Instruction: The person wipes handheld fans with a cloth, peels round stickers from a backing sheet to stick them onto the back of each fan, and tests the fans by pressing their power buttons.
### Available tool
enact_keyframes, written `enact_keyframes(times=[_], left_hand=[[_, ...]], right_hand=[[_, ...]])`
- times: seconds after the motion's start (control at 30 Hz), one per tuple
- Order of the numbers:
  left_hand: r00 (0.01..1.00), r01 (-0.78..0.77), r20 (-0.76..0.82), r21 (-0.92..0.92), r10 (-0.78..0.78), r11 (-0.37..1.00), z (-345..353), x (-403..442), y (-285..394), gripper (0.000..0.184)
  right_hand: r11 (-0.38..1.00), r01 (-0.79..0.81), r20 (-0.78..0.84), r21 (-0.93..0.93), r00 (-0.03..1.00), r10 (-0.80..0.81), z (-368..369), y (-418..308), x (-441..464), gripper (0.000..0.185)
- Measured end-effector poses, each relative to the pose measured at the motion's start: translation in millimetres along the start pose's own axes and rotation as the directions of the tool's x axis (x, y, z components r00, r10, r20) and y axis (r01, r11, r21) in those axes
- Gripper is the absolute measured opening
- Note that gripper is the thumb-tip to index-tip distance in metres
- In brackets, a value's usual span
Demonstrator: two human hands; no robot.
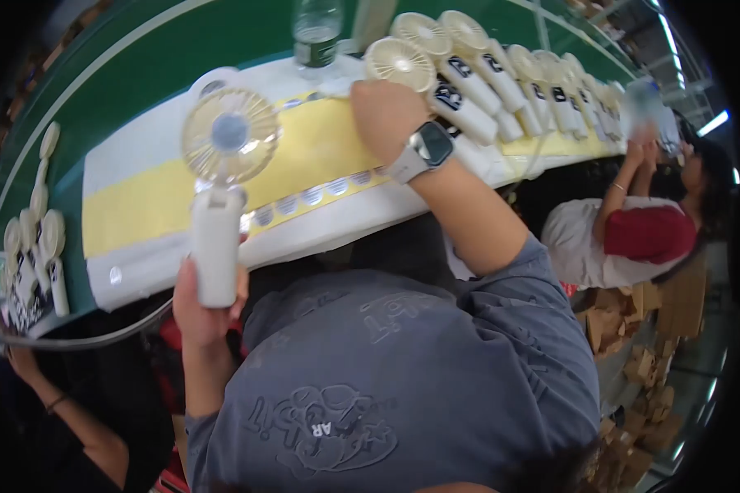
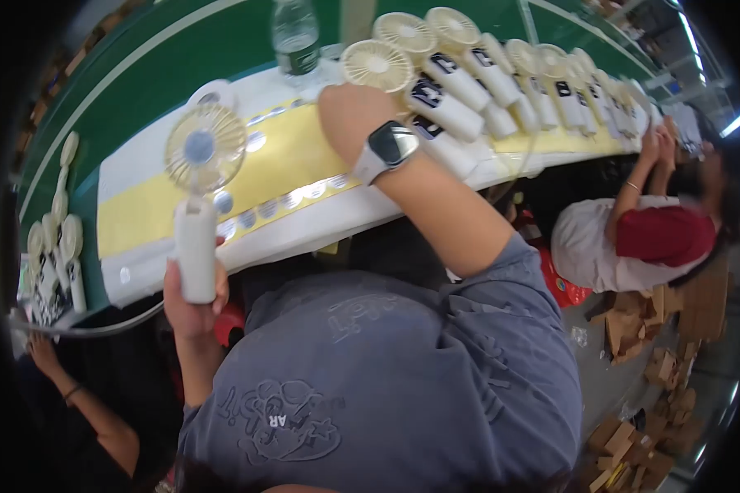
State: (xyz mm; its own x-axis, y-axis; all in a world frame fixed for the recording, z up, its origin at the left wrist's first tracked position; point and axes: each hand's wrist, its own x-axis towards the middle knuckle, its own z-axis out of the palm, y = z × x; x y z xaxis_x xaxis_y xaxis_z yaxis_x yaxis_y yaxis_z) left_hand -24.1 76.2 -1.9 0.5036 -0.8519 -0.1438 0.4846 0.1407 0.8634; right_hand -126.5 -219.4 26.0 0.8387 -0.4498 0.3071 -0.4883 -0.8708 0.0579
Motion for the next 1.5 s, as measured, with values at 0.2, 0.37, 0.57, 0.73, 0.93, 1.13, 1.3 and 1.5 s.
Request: enact_keyframes(times=[0.2, 0.37, 0.57, 0.73, 0.93, 1.13, 1.3, 1.5], left_hand=[[0.996, -0.055, -0.062, 0.046, 0.057, 0.997, 0, 2, -4, 0.069], [0.996, -0.036, -0.084, 0.037, 0.039, 0.999, -2, 1, -3, 0.067], [0.998, -0.051, -0.031, 0.047, 0.053, 0.998, -14, -2, -3, 0.067], [0.997, -0.081, -0.016, 0.032, 0.082, 0.996, -17, -5, 0, 0.066], [0.997, -0.071, 0.003, -0.014, 0.071, 0.997, -28, -7, 1, 0.066], [0.99, -0.047, -0.126, 0.092, 0.059, 0.995, -9, -7, 7, 0.07], [0.992, -0.117, -0.042, -0.031, 0.115, 0.993, -13, -6, 5, 0.072], [0.989, -0.147, -0.01, -0.091, 0.147, 0.985, -6, -3, 9, 0.076]], right_hand=[[0.932, 0.0, -0.307, 0.362, 0.944, 0.119, -27, 12, 9, 0.015], [0.339, 0.154, -0.269, 0.928, 0.907, 0.324, -36, 29, 17, 0.019], [-0.344, 0.18, -0.045, 0.922, 0.929, 0.367, -80, 40, 54, 0.023], [0.388, 0.23, -0.379, 0.893, 0.848, 0.37, -71, 50, 109, 0.02], [0.937, 0.275, -0.66, 0.216, 0.749, -0.068, -57, 21, 121, 0.02], [0.879, 0.19, -0.657, 0.438, 0.735, 0.168, -32, 21, 115, 0.033], [-0.119, 0.35, -0.187, 0.929, 0.722, 0.666, -25, 78, 81, 0.02], [-0.808, 0.31, 0.079, 0.501, 0.913, 0.4, -15, 106, 62, 0.017]])
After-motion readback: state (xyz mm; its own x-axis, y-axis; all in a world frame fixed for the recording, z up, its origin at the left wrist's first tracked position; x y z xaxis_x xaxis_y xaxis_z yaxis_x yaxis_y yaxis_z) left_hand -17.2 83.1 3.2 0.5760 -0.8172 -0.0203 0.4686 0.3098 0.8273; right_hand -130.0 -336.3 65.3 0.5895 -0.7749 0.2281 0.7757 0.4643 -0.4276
